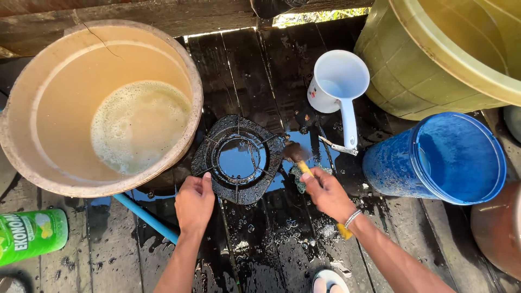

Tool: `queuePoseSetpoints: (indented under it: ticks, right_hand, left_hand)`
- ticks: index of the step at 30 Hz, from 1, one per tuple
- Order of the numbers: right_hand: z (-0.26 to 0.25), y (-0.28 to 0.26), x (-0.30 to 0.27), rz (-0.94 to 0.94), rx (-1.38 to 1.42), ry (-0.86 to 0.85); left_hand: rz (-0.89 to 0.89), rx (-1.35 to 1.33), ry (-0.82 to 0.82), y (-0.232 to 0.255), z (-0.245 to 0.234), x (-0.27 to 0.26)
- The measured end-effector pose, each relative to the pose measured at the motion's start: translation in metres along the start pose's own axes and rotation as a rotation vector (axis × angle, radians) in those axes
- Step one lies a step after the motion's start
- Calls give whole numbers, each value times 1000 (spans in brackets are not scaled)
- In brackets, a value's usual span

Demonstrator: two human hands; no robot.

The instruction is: The person is cleaning a gas stove burner stand by scrubbing it with a sponge and soapy water, and using a hammer to knock off stubborn residues.

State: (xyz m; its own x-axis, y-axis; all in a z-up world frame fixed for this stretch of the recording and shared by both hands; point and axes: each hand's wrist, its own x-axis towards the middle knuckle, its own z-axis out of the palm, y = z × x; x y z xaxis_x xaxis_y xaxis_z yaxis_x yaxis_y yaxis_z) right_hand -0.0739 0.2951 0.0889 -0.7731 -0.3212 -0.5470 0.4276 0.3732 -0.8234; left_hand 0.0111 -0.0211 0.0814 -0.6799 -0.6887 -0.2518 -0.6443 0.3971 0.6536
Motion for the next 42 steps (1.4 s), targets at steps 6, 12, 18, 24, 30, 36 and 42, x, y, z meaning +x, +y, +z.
queuePoseSetpoints:
  ticks: [6,12,18,24,30,36,42]
  right_hand:
    - [0,-41,-15,91,429,-121]
    - [-11,-34,-18,226,593,-305]
    - [-8,-29,-20,271,615,-373]
    - [7,-42,-29,103,303,-149]
    - [3,-49,-16,-247,-381,308]
    - [3,-60,-5,22,-267,141]
    - [11,-38,0,-71,-652,312]
  left_hand:
    - [302,-188,-20,6,18,-9]
    - [481,-267,-106,33,29,-24]
    - [443,-459,-221,73,28,-39]
    - [318,-461,-325,84,25,-42]
    - [598,135,-36,30,34,-40]
    - [634,325,-134,19,35,-48]
    - [500,320,-124,11,56,-50]
